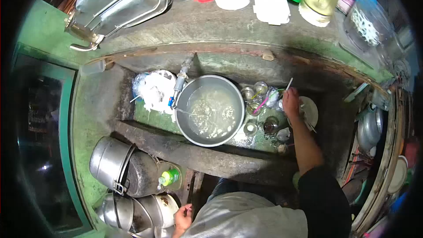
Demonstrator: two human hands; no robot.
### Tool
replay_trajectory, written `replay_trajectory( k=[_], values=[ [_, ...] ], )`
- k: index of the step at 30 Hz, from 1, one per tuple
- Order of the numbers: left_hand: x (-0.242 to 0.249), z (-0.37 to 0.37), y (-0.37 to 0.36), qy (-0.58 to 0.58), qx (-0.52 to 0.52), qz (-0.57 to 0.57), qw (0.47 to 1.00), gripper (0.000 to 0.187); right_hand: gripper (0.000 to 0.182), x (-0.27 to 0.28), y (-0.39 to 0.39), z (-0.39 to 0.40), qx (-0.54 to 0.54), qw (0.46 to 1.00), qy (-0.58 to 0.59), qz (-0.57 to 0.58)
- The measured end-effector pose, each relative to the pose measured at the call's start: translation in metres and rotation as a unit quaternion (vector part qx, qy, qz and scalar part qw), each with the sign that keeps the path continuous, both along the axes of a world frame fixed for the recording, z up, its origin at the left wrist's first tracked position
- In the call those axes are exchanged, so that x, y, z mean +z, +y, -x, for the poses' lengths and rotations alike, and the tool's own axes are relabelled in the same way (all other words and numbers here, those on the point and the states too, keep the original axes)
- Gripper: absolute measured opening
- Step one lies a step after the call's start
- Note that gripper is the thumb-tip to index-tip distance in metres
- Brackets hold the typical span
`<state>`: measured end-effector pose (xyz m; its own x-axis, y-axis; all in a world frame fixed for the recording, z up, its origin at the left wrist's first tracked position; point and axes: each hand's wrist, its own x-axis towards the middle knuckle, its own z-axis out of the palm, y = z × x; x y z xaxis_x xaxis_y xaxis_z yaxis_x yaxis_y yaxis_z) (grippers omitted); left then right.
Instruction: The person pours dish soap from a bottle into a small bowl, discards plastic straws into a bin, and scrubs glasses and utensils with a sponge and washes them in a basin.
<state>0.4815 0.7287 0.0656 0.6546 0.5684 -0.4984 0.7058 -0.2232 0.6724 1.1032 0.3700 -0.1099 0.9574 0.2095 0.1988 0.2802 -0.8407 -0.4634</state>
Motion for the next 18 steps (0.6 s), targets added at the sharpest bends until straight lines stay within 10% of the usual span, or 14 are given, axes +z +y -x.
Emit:
replay_trajectory(
  k=[3, 5, 11, 15, 18],
  values=[
    [-0.005, 0.016, -0.028, 0.021, 0.043, 0.007, 0.999, 0.017, 0.016, 0.052, 0.031, 0.028, -0.008, 0.971, -0.131, -0.198],
    [-0.011, 0.019, -0.045, -0.018, 0.093, 0.056, 0.994, 0.018, 0.015, 0.056, 0.035, 0.041, -0.104, 0.921, 0.089, -0.365],
    [-0.002, -0.013, -0.062, 0.011, 0.048, 0.059, 0.997, 0.020, 0.028, -0.029, 0.088, 0.023, 0.013, 0.950, 0.276, -0.148],
    [0.001, -0.014, -0.055, 0.023, 0.092, 0.059, 0.994, 0.020, 0.021, 0.022, 0.128, 0.015, 0.091, 0.985, 0.017, -0.142],
    [-0.003, -0.002, -0.052, 0.037, 0.081, 0.052, 0.995, 0.020, 0.038, 0.033, 0.137, 0.005, 0.150, 0.951, 0.245, -0.114]
  ],
)
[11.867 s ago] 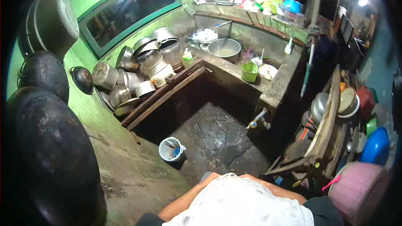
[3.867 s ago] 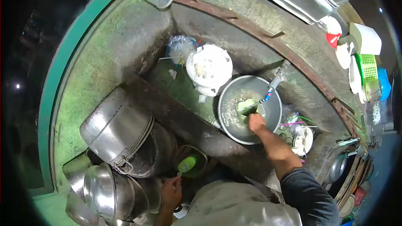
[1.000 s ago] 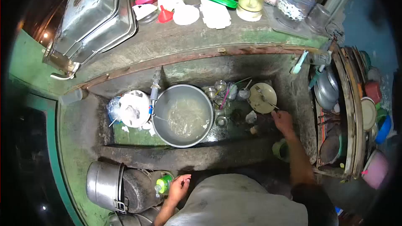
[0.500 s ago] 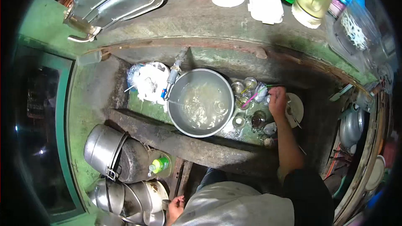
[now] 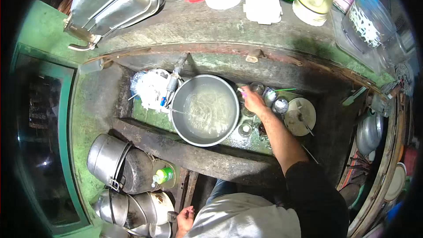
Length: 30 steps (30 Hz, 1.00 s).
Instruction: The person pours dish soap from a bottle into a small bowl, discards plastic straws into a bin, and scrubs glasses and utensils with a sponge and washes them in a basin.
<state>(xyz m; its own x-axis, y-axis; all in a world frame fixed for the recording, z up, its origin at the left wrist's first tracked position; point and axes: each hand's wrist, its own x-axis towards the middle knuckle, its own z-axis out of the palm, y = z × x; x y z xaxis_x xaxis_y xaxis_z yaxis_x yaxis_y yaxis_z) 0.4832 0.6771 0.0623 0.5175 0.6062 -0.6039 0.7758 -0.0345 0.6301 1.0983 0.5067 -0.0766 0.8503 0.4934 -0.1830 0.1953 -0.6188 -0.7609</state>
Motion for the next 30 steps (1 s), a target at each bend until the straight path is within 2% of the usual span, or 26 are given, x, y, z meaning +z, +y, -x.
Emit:
replay_trajectory(
  k=[1, 2, 3, 5, 6, 7, 9, 10, 11, 12, 13, 14, 15, 16, 17, 18, 20, 21, 22, 24, 26, 28, 30],
  values=[
    [0.000, 0.001, 0.001, 0.023, -0.018, -0.007, 1.000, 0.021, 0.046, -0.002, 0.002, -0.002, 0.051, 0.998, -0.023, -0.003],
    [-0.002, 0.001, -0.002, -0.026, -0.001, 0.003, 1.000, 0.021, 0.041, -0.005, -0.001, -0.003, 0.060, 0.994, 0.067, 0.067],
    [-0.005, 0.001, -0.006, -0.026, -0.004, 0.003, 1.000, 0.021, 0.041, -0.007, -0.002, -0.005, 0.057, 0.994, 0.067, 0.067],
    [0.005, -0.009, -0.010, -0.011, 0.003, 0.000, 1.000, 0.021, 0.033, -0.034, 0.000, -0.007, 0.129, 0.974, 0.112, 0.149],
    [0.001, -0.005, -0.007, 0.001, 0.026, 0.034, 0.999, 0.021, 0.023, -0.046, -0.003, -0.004, 0.108, 0.981, 0.105, 0.121],
    [-0.001, -0.004, -0.005, 0.003, 0.024, 0.034, 0.999, 0.021, 0.023, -0.042, -0.008, -0.001, 0.107, 0.981, 0.106, 0.121],
    [-0.007, -0.004, -0.004, -0.019, 0.008, 0.030, 0.999, 0.021, 0.022, -0.034, -0.024, 0.005, 0.085, 0.995, 0.025, 0.037],
    [-0.008, -0.006, -0.006, -0.034, 0.039, 0.045, 0.998, 0.020, 0.016, -0.009, -0.032, 0.009, 0.011, 1.000, -0.005, -0.026],
    [-0.006, -0.009, -0.006, -0.034, 0.038, 0.048, 0.998, 0.020, 0.014, -0.013, -0.040, 0.005, -0.031, 0.999, -0.024, -0.038],
    [-0.004, -0.013, -0.006, -0.029, 0.034, 0.042, 0.998, 0.020, 0.016, 0.017, -0.053, 0.009, -0.137, 0.977, -0.134, -0.098],
    [-0.003, -0.017, -0.005, -0.024, 0.032, 0.036, 0.999, 0.020, 0.022, 0.007, -0.074, 0.000, -0.205, 0.957, -0.192, -0.071],
    [-0.003, -0.019, -0.006, -0.039, 0.014, 0.024, 0.999, 0.021, 0.026, 0.020, -0.096, -0.004, -0.305, 0.933, -0.130, -0.138],
    [-0.002, -0.022, -0.007, -0.038, 0.016, 0.024, 0.999, 0.021, 0.026, 0.000, -0.122, -0.016, -0.433, 0.881, 0.000, -0.192],
    [0.001, -0.026, -0.009, -0.029, 0.017, 0.027, 0.999, 0.022, 0.023, 0.002, -0.147, -0.025, -0.512, 0.802, 0.072, -0.298],
    [0.001, -0.029, -0.010, -0.020, 0.018, 0.030, 0.999, 0.022, 0.021, 0.006, -0.168, -0.030, -0.577, 0.701, 0.141, -0.395],
    [-0.004, -0.024, -0.008, -0.057, -0.002, 0.045, 0.997, 0.023, 0.021, 0.003, -0.179, -0.031, -0.579, 0.701, 0.140, -0.393],
    [-0.011, -0.019, -0.006, -0.030, -0.010, 0.042, 0.999, 0.022, 0.021, -0.014, -0.197, -0.037, -0.537, 0.578, 0.305, -0.533],
    [-0.013, -0.018, -0.006, -0.002, -0.015, 0.035, 0.999, 0.022, 0.021, -0.028, -0.198, -0.044, -0.535, 0.578, 0.307, -0.534],
    [-0.012, -0.021, -0.009, 0.014, 0.024, 0.045, 0.999, 0.022, 0.016, -0.060, -0.199, -0.055, -0.508, 0.551, 0.365, -0.552],
    [-0.009, -0.018, -0.007, 0.007, 0.007, 0.018, 1.000, 0.022, 0.011, -0.100, -0.197, -0.080, -0.434, 0.505, 0.485, -0.566],
    [-0.002, -0.018, -0.003, 0.023, -0.016, 0.008, 1.000, 0.021, 0.005, -0.164, -0.188, -0.099, -0.452, 0.451, 0.530, -0.557],
    [0.004, -0.018, -0.003, 0.021, -0.010, 0.009, 1.000, 0.021, 0.004, -0.270, -0.183, -0.129, -0.471, 0.378, 0.558, -0.570],
    [0.006, -0.019, -0.004, 0.029, -0.002, 0.008, 1.000, 0.021, 0.003, -0.191, -0.163, -0.111, -0.512, 0.432, 0.491, -0.557]
  ],
)
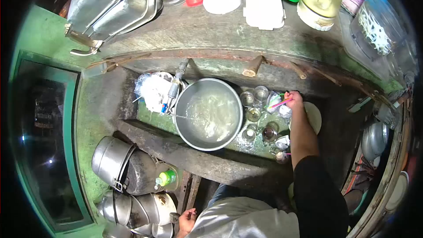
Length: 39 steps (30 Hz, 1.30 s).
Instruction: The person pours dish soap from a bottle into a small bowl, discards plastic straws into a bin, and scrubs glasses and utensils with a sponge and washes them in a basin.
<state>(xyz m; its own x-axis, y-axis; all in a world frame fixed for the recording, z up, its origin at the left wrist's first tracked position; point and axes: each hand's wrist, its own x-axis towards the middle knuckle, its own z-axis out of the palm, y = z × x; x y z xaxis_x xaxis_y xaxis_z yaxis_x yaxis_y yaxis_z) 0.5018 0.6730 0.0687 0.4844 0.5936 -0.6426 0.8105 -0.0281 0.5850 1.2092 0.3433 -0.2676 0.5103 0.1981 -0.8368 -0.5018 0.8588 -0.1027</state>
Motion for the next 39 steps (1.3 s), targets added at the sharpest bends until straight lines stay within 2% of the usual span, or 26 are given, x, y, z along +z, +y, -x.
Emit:
replay_trajectory(
  k=[1, 3, 5, 7, 9, 10, 11, 13, 14, 16, 17, 19, 20, 23, 24, 25, 27, 28, 31, 33, 34, 35, 36, 37, 38, 39],
  values=[
    [0.000, 0.001, -0.001, 0.000, 0.003, -0.002, 1.000, 0.021, 0.005, 0.043, 0.011, 0.010, -0.009, 0.999, -0.011, 0.046],
    [-0.002, 0.002, -0.006, -0.006, 0.020, 0.008, 1.000, 0.020, 0.007, 0.064, 0.030, 0.016, -0.017, 0.994, 0.040, 0.096],
    [0.002, -0.004, -0.009, 0.003, 0.006, 0.007, 1.000, 0.020, 0.008, 0.073, 0.039, 0.030, 0.083, 0.972, -0.074, 0.208],
    [0.002, -0.009, -0.012, 0.008, -0.006, 0.005, 1.000, 0.019, 0.011, 0.082, 0.048, 0.042, 0.096, 0.968, -0.079, 0.216],
    [-0.003, -0.010, -0.013, -0.002, 0.023, 0.011, 1.000, 0.020, 0.008, 0.087, 0.061, 0.048, 0.208, 0.901, -0.078, 0.373],
    [-0.004, -0.009, -0.011, -0.002, 0.023, 0.010, 1.000, 0.020, 0.008, 0.092, 0.069, 0.051, 0.199, 0.887, -0.094, 0.407],
    [-0.006, -0.008, -0.008, 0.006, -0.001, -0.003, 1.000, 0.021, 0.024, 0.089, 0.078, 0.050, 0.196, 0.861, -0.138, 0.449],
    [-0.009, -0.005, -0.003, 0.017, -0.026, -0.016, 0.999, 0.022, 0.020, 0.098, 0.087, 0.043, 0.231, 0.868, -0.107, 0.426],
    [-0.011, -0.002, -0.001, 0.023, -0.018, -0.012, 1.000, 0.022, 0.020, 0.081, 0.089, 0.039, 0.231, 0.869, -0.106, 0.425],
    [-0.012, 0.001, 0.000, -0.016, -0.003, -0.007, 1.000, 0.022, 0.014, 0.065, 0.097, 0.033, 0.168, 0.844, -0.100, 0.500],
    [-0.013, 0.001, -0.001, -0.017, -0.001, -0.011, 1.000, 0.022, 0.014, 0.065, 0.099, 0.032, 0.169, 0.845, -0.104, 0.496],
    [-0.010, 0.002, -0.002, -0.033, 0.006, -0.003, 0.999, 0.021, 0.011, 0.070, 0.100, 0.036, 0.227, 0.859, -0.121, 0.444],
    [-0.009, 0.003, -0.003, -0.039, 0.008, 0.004, 0.999, 0.020, 0.011, 0.073, 0.103, 0.039, 0.239, 0.835, -0.113, 0.482],
    [-0.015, 0.009, -0.007, -0.042, 0.022, -0.010, 0.999, 0.019, 0.016, 0.075, 0.102, 0.044, 0.251, 0.841, -0.134, 0.461],
    [-0.018, 0.011, -0.008, -0.043, 0.023, -0.005, 0.999, 0.019, 0.023, 0.074, 0.103, 0.047, 0.276, 0.788, -0.158, 0.528],
    [-0.019, 0.011, -0.008, -0.025, 0.019, 0.000, 1.000, 0.019, 0.021, 0.011, 0.096, 0.044, 0.258, 0.745, -0.243, 0.565],
    [-0.023, 0.013, -0.008, 0.008, 0.014, 0.006, 1.000, 0.019, 0.015, 0.106, 0.105, 0.073, 0.280, 0.820, -0.215, 0.451],
    [-0.022, 0.010, -0.011, 0.010, 0.012, 0.001, 1.000, 0.020, 0.012, 0.106, 0.107, 0.080, 0.309, 0.783, -0.237, 0.486],
    [-0.028, 0.007, -0.010, -0.001, 0.009, -0.006, 1.000, 0.020, 0.010, 0.100, 0.108, 0.098, 0.293, 0.798, -0.245, 0.466],
    [-0.018, -0.008, -0.009, 0.021, -0.002, -0.020, 1.000, 0.021, 0.011, 0.029, 0.100, 0.111, 0.239, 0.724, -0.313, 0.566],
    [-0.020, -0.009, -0.010, -0.018, -0.004, -0.018, 1.000, 0.021, 0.028, 0.017, 0.098, 0.119, 0.223, 0.720, -0.293, 0.588],
    [-0.021, -0.007, -0.010, -0.058, -0.002, -0.021, 0.998, 0.022, 0.033, 0.021, 0.098, 0.126, 0.286, 0.683, -0.295, 0.605],
    [-0.024, -0.005, -0.009, 0.007, -0.010, -0.015, 1.000, 0.023, 0.033, 0.020, 0.098, 0.133, 0.253, 0.737, -0.298, 0.552],
    [-0.019, -0.012, -0.012, 0.020, -0.022, -0.033, 0.999, 0.024, 0.034, 0.018, 0.099, 0.140, 0.217, 0.786, -0.297, 0.497],
    [-0.015, -0.016, -0.014, 0.018, -0.003, -0.043, 0.999, 0.024, 0.033, 0.006, 0.091, 0.142, 0.314, 0.652, -0.311, 0.616],
    [-0.011, -0.019, -0.015, 0.015, -0.016, -0.036, 0.999, 0.025, 0.031, 0.034, 0.092, 0.149, 0.284, 0.653, -0.314, 0.628]
  ],
)
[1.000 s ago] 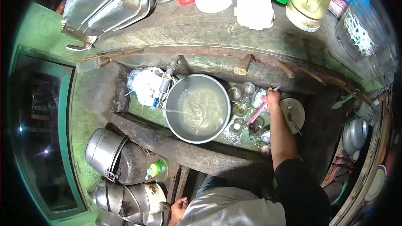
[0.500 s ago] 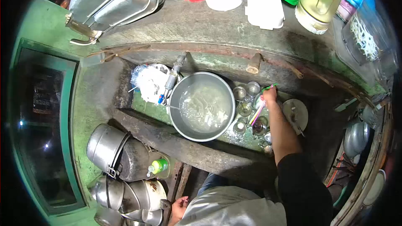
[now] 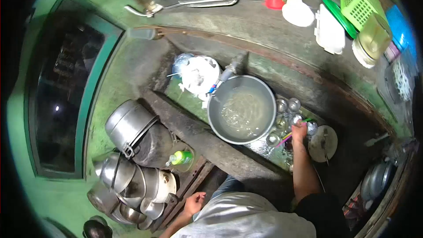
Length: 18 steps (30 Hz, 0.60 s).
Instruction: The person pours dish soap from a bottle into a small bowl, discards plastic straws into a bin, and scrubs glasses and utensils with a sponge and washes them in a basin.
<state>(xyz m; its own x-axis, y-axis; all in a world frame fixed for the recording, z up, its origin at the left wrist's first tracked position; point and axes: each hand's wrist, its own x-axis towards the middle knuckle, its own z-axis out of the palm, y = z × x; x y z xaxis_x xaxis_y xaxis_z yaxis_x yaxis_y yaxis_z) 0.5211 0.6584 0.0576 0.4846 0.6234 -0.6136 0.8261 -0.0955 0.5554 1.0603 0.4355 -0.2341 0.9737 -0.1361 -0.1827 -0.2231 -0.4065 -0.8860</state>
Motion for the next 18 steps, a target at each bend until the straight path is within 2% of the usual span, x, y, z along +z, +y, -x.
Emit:
replay_trajectory(
  k=[1, 3, 4, 6, 7, 9, 10, 11, 12, 13, 15, 17, 18],
  values=[
    [0.000, -0.001, -0.001, -0.003, -0.016, 0.009, 1.000, 0.025, 0.029, 0.029, 0.002, 0.006, -0.021, 0.999, -0.024, -0.003],
    [0.000, -0.002, -0.005, -0.009, -0.001, 0.001, 1.000, 0.024, 0.017, 0.019, -0.011, 0.004, -0.062, 0.994, -0.002, -0.093],
    [0.000, 0.000, -0.009, -0.007, 0.003, 0.002, 1.000, 0.024, 0.010, 0.068, -0.010, 0.013, -0.132, 0.938, 0.051, -0.317],
    [-0.006, 0.011, -0.013, -0.013, 0.000, -0.017, 1.000, 0.023, 0.012, 0.132, -0.008, 0.024, -0.174, 0.921, 0.015, -0.349],
    [-0.004, 0.011, -0.016, -0.013, 0.001, -0.018, 1.000, 0.023, 0.012, 0.138, -0.017, 0.022, -0.167, 0.922, 0.014, -0.350],
    [-0.003, 0.015, -0.022, -0.022, 0.003, -0.022, 1.000, 0.023, 0.008, 0.146, -0.045, 0.022, -0.089, 0.943, -0.062, -0.314],
    [0.001, 0.013, -0.025, -0.050, 0.023, -0.005, 0.998, 0.022, 0.008, 0.157, -0.049, 0.027, -0.083, 0.945, -0.063, -0.311],
    [-0.007, 0.022, -0.024, -0.058, 0.018, -0.010, 0.998, 0.022, 0.009, 0.170, -0.050, 0.029, -0.099, 0.937, -0.119, -0.315],
    [-0.016, 0.029, -0.025, -0.067, 0.014, -0.015, 0.998, 0.021, 0.013, 0.195, -0.048, 0.031, -0.111, 0.925, -0.177, -0.318],
    [-0.013, 0.028, -0.025, -0.054, 0.015, -0.017, 0.998, 0.021, 0.022, 0.251, -0.034, 0.044, -0.120, 0.897, -0.113, -0.410],
    [-0.021, 0.033, -0.021, -0.059, 0.010, -0.018, 0.998, 0.022, 0.025, 0.298, -0.028, 0.058, -0.047, 0.940, -0.068, -0.332],
    [-0.023, 0.034, -0.014, -0.110, 0.015, -0.022, 0.994, 0.022, 0.017, 0.311, -0.025, 0.069, 0.047, 0.981, -0.028, -0.185],
    [-0.023, 0.036, -0.012, -0.116, 0.019, -0.026, 0.993, 0.023, 0.018, 0.289, -0.025, 0.067, 0.164, 0.964, -0.205, -0.044]
  ],
)
